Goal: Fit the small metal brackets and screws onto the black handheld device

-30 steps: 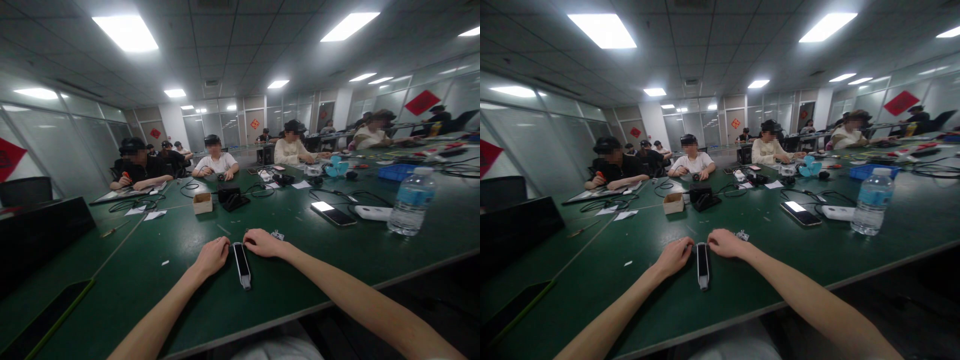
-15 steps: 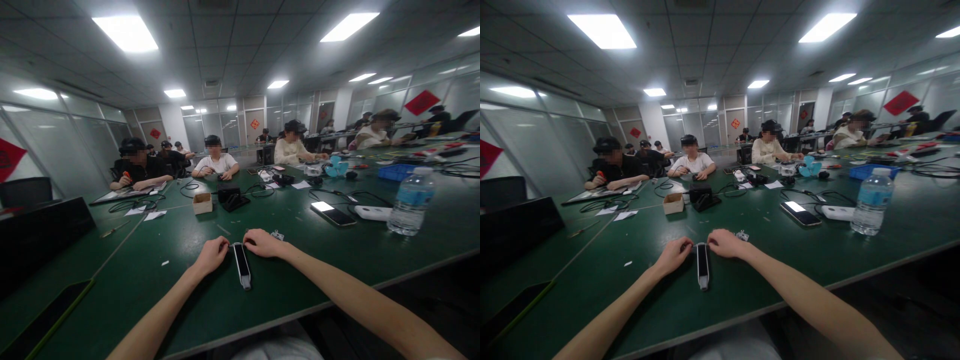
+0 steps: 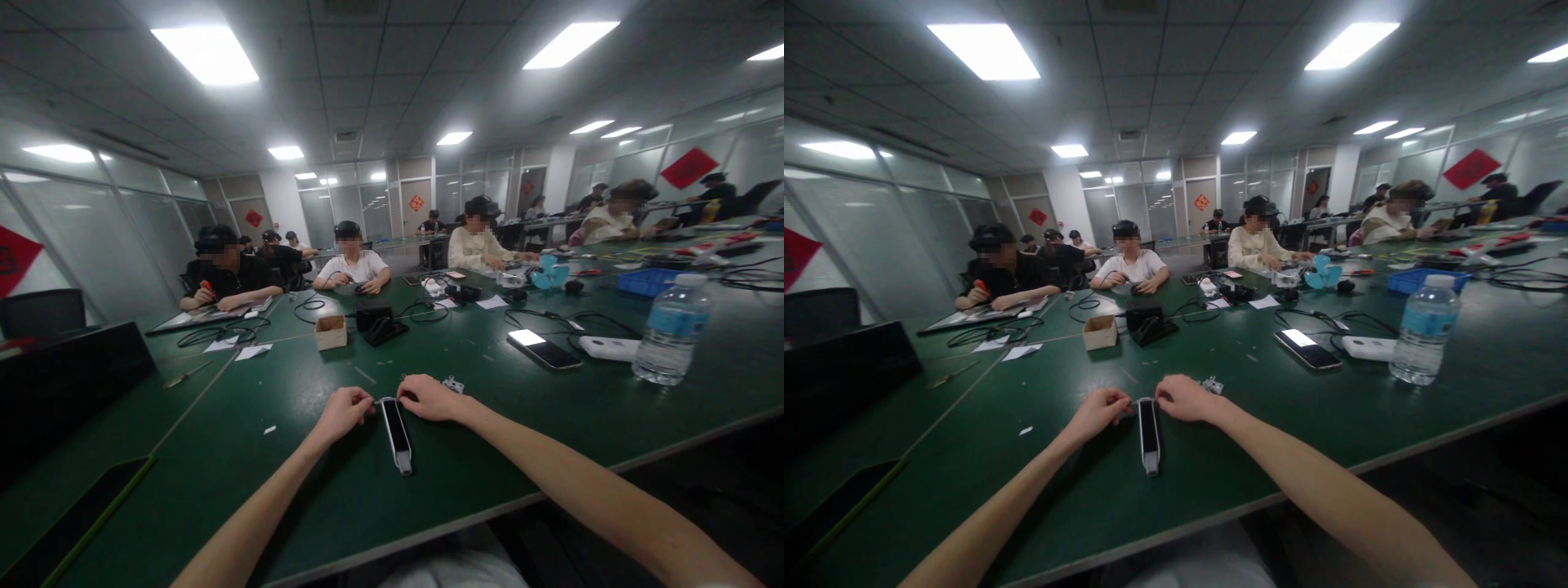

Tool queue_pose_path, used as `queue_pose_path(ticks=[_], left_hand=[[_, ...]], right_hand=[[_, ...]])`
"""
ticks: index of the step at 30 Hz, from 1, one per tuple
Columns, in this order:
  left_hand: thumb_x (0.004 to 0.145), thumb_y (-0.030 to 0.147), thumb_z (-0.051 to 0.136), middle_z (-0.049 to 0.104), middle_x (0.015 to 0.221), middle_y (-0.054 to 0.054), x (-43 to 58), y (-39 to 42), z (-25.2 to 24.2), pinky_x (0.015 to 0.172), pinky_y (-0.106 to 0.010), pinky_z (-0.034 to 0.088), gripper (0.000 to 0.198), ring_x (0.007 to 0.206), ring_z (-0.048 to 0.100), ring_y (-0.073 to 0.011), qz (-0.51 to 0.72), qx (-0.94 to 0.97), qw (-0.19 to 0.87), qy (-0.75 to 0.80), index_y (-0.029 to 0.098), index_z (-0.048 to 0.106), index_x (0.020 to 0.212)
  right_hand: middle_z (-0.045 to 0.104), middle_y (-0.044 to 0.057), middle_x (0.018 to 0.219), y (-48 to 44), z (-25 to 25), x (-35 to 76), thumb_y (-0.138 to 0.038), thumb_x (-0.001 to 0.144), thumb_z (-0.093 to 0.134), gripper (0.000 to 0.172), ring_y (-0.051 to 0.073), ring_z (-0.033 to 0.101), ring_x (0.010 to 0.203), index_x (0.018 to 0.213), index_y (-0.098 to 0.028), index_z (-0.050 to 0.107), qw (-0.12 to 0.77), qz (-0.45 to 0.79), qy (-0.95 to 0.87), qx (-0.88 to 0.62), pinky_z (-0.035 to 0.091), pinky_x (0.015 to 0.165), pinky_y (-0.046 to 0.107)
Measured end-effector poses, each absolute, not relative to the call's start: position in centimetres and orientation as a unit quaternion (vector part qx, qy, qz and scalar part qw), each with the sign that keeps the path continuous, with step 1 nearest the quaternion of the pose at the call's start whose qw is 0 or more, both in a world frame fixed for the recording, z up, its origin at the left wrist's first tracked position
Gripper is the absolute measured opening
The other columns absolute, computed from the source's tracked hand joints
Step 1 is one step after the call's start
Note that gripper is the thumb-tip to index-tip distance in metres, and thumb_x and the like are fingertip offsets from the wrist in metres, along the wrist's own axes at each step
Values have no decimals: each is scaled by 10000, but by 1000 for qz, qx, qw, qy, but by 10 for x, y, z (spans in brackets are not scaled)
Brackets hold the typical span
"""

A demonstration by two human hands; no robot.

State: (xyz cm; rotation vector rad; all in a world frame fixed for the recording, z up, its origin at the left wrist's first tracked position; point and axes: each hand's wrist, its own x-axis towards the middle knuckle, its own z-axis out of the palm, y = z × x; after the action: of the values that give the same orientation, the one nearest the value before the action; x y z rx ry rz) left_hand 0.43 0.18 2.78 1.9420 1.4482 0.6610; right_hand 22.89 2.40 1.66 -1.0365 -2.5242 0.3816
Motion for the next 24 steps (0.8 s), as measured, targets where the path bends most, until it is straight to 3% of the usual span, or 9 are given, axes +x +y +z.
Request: queue_pose_path(ticks=[9, 24], left_hand=[[768, 387, 514, 692, 784, -30, -3, 7, 18, 549, -238, 444, 317, 544, 581, -123, 256, 752, 314, 520, 138, 655, 905], [794, 420, 524, 667, 736, -14, 2, 0, 24, 573, -245, 456, 329, 561, 578, -127, 249, 774, 294, 503, 142, 663, 904]], right_hand=[[618, 58, 872, 26, 13, 227, -224, 874, 491, 163, 152, 559, 775, 887, -146, 633, 195, 132, -896, -378, 434, 699, 273], [613, 60, 891, 23, 17, 228, -250, 885, 491, 175, 157, 563, 806, 904, -152, 636, 196, 140, -902, -359, 440, 738, 281]])
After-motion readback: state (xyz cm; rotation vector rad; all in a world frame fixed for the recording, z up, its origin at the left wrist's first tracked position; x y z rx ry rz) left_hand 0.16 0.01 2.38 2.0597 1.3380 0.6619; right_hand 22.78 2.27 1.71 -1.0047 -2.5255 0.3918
